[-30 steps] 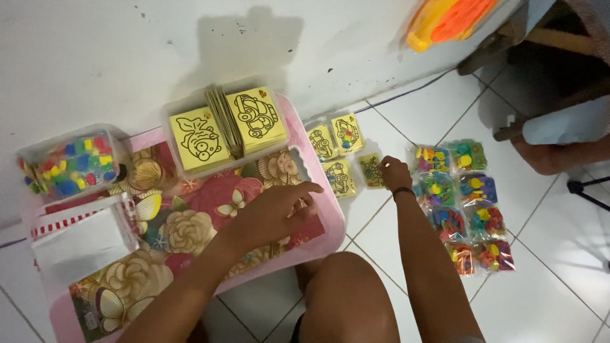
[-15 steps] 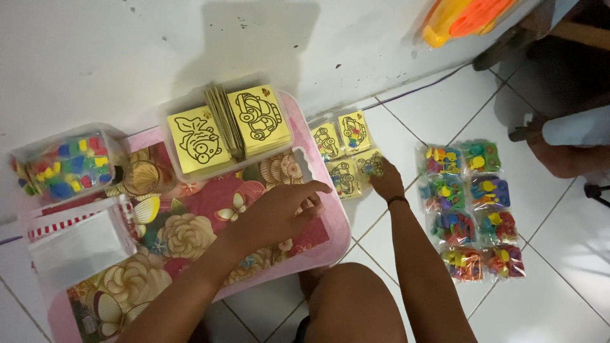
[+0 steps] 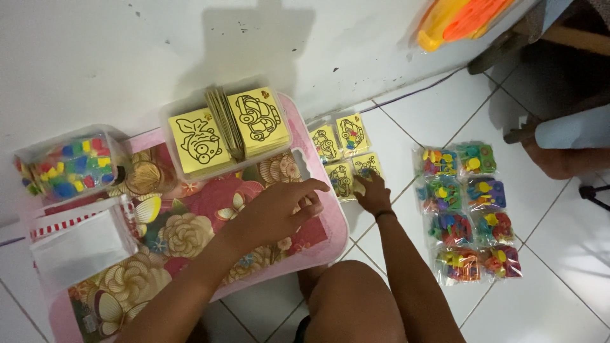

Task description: The person places small yellow cards with printed designs into clear plastic bags, adds colorful plastic pieces from a container, and seals each bag. The person repeats this process for multiple cards, arranging the finished packages on the floor.

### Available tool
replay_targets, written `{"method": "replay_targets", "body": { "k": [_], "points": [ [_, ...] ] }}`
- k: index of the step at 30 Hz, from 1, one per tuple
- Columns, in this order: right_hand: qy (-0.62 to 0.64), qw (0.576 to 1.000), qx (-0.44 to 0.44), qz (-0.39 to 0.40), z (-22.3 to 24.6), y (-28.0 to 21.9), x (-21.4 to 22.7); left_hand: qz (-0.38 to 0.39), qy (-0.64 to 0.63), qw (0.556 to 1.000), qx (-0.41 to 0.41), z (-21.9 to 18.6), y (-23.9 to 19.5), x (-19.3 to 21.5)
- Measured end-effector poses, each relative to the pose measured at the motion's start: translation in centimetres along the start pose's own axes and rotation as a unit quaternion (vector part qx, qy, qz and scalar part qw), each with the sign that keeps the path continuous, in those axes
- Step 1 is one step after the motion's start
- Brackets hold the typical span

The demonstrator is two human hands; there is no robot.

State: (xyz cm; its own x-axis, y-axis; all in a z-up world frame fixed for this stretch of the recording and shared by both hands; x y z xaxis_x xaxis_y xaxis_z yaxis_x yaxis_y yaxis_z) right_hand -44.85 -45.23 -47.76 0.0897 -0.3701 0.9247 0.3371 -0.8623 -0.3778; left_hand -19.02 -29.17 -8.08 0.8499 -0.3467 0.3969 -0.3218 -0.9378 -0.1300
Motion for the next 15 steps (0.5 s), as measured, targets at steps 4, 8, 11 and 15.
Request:
{"method": "replay_targets", "body": {
  "k": [4,8,11,15],
  "points": [
    [-0.022,1.0,0.002,0.012,1.5,0.1,0.1,-0.004,-0.016,1.0,-0.007,-0.8,-0.2,0.2],
    [-0.002,1.0,-0.002,-0.001,2.8,-1.1,2.4,0.0,0.006,1.0,0.008,-0.8,-0.6,0.2],
    [-0.001,0.997,0.043,-0.06,4.9,-2.6,4.4,-0.001,0.011,1.0,0.01,-0.7,-0.9,0.3],
    [-0.028,0.998,0.063,-0.015,6.6,-4.1,4.0,-0.007,0.012,1.0,-0.008,0.3,-0.7,-0.2]
  ]
}}
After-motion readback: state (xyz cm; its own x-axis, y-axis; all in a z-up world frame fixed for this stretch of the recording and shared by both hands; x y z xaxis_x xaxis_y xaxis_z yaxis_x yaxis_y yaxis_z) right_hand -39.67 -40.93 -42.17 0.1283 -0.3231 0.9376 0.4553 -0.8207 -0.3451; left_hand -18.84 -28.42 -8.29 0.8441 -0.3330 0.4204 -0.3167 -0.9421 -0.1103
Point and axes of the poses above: each hand's wrist, its own y-axis towards the middle knuckle, its own x-axis out of the back of the hand, z = x × y, the point moved 8 cm from there along y, towards the middle knuckle, and after that the axes turned 4 degrees about -y, right-handed, at the moved point
